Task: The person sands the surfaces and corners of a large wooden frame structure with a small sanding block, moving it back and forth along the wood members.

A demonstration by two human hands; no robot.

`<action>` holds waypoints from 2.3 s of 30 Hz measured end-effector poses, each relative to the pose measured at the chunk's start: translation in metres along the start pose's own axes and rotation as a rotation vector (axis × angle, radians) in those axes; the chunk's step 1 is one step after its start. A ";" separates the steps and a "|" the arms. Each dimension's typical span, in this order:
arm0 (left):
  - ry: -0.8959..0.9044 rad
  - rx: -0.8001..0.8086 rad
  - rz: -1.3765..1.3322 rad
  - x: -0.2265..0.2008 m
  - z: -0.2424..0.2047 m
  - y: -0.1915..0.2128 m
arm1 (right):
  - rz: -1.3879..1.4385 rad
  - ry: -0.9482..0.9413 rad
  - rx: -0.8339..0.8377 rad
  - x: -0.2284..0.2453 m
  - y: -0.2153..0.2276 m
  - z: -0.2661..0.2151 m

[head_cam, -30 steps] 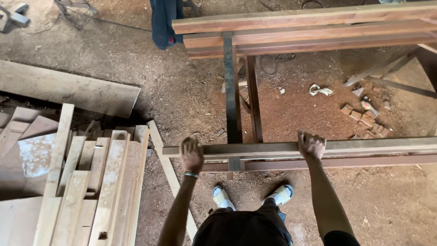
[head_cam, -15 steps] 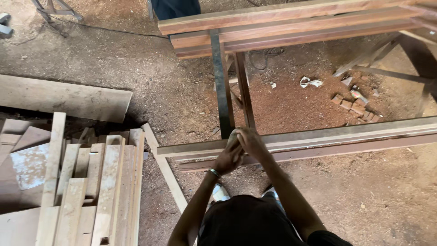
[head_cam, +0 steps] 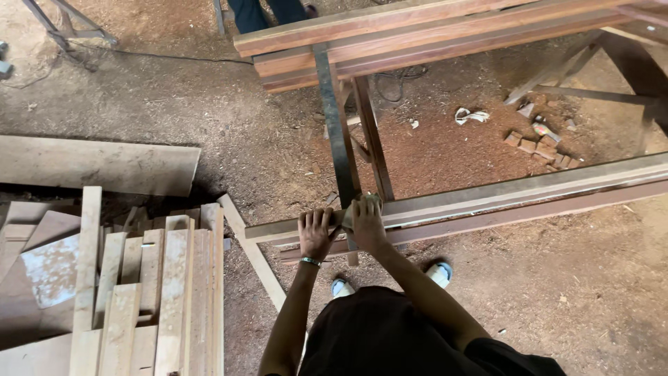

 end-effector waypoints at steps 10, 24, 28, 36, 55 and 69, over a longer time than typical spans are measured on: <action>0.028 -0.008 0.024 0.017 0.007 -0.029 | -0.847 0.055 -0.128 -0.099 -0.063 -0.032; 0.012 -0.014 -0.061 0.010 0.005 -0.021 | 0.636 0.151 -0.856 -0.158 -0.046 -0.079; 0.042 0.034 0.000 0.006 0.007 -0.023 | 0.055 -0.176 -0.866 -0.209 0.003 -0.106; -0.037 -0.008 -0.089 -0.057 0.020 -0.014 | -0.044 0.095 -0.988 -0.141 0.014 -0.116; -0.096 0.314 -0.130 -0.276 0.056 -0.104 | 0.327 0.086 -0.925 -0.317 -0.015 -0.171; -0.104 -0.062 -0.107 -0.274 0.055 -0.101 | -0.147 0.100 -1.164 -0.352 0.001 -0.199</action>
Point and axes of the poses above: each hand's wrist, its own z-axis towards the middle knuckle, its own y-axis out of the back of the hand, x = y × z, the point moved 10 cm from there along z, towards the middle knuckle, and after that the axes turned 12 degrees about y, right-handed, at the moved point
